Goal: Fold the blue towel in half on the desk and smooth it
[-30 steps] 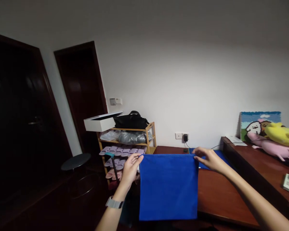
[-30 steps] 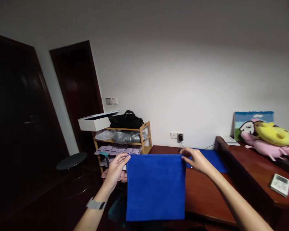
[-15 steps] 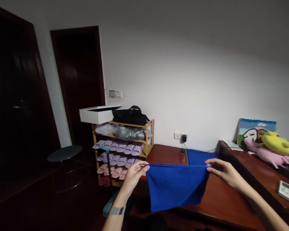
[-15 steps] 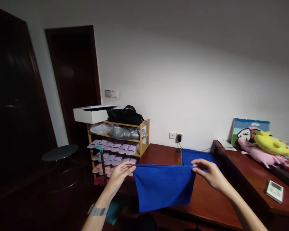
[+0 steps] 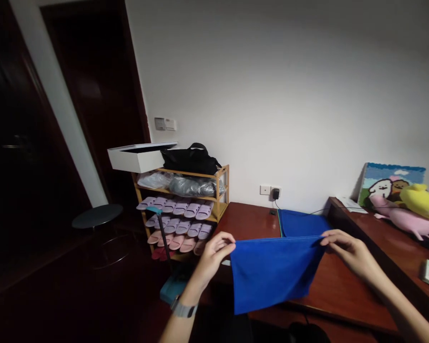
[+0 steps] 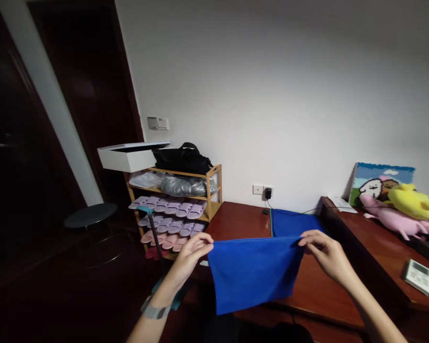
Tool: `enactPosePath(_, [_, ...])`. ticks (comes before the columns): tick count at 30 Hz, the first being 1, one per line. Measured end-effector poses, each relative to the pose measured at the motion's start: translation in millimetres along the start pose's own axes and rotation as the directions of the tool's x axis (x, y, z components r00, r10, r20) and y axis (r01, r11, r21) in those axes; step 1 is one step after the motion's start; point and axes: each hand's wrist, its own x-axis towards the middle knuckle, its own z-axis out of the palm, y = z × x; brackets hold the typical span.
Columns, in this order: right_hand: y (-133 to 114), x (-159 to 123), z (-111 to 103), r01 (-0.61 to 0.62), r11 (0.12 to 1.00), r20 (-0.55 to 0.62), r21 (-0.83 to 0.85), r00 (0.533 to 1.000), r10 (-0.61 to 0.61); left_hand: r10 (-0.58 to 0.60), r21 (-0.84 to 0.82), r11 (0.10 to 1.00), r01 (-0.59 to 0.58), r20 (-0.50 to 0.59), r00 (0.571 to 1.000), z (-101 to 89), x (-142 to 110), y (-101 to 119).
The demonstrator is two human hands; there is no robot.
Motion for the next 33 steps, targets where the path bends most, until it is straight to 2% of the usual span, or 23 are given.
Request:
enactPosePath(3, [16, 4, -17, 0.021, 0.99, -0.172, -0.139, 0.984, -0.045, -0.024, 0.014, 1.0, 0.022, 0.225, 0.974, 26.9, -6, 16])
enactPosePath(6, [32, 23, -26, 0.032, 0.956, -0.299, -0.292, 0.946, -0.123, -0.003, -0.039, 0.999, 0.021, 0.418, 0.908, 58.1, -9, 20])
enactPosePath(8, [41, 44, -20, 0.047, 0.937, -0.32, -0.346, 0.933, -0.165, -0.017, -0.064, 0.996, 0.054, 0.474, 0.88, 74.5, -8, 13])
enactPosePath(10, [48, 72, 2, 0.068, 0.932, -0.29, -0.356, 0.94, -0.179, -0.055, -0.035, 0.996, 0.081, 0.47, 0.881, 82.7, -2, -2])
enactPosePath(12, [55, 102, 40, 0.08, 0.937, -0.219, -0.34, 0.962, -0.161, -0.091, 0.02, 0.996, 0.091, 0.438, 0.895, 80.3, 5, -24])
enactPosePath(14, [60, 130, 94, 0.076, 0.949, -0.108, -0.306, 0.988, -0.114, -0.131, 0.063, 0.991, 0.115, 0.399, 0.908, 67.4, 11, -55])
enactPosePath(17, [62, 156, 189, 0.062, 0.971, 0.089, -0.23, 0.995, -0.042, -0.238, 0.125, 0.97, 0.209, 0.306, 0.922, 34.2, 14, -119])
enactPosePath(19, [64, 154, 246, 0.067, 0.979, 0.184, -0.194, 0.982, -0.031, -0.328, 0.19, 0.938, 0.29, 0.219, 0.919, 9.5, 12, -166])
enactPosePath(21, [69, 135, 286, 0.058, 0.983, 0.25, -0.174, 0.968, -0.013, -0.402, 0.301, 0.887, 0.351, 0.128, 0.906, -11.7, 6, -207])
enactPosePath(22, [74, 118, 298, 0.043, 0.985, 0.272, -0.169, 0.962, 0.005, -0.427, 0.357, 0.858, 0.37, 0.095, 0.899, -19.7, 3, -223])
enactPosePath(24, [90, 76, 305, 0.0, 0.982, 0.289, -0.187, 0.956, 0.055, -0.457, 0.44, 0.812, 0.385, 0.068, 0.887, -29.6, -1, -244])
enactPosePath(27, [125, -1, 285, -0.052, 0.931, 0.259, -0.361, 0.954, 0.153, -0.462, 0.486, 0.792, 0.368, 0.084, 0.883, -31.9, -1, -253])
enactPosePath(30, [158, -72, 257, -0.158, 0.761, 0.146, -0.629, 0.938, 0.315, -0.435, 0.561, 0.766, 0.315, 0.092, 0.896, -26.8, 3, -251])
enactPosePath(32, [173, -106, 241, -0.224, 0.653, 0.098, -0.724, 0.903, 0.418, -0.426, 0.633, 0.718, 0.29, 0.071, 0.902, -22.9, 5, -248])
enactPosePath(33, [177, -117, 235, -0.228, 0.627, 0.105, -0.745, 0.888, 0.448, -0.426, 0.661, 0.695, 0.283, 0.061, 0.903, -21.1, 5, -247])
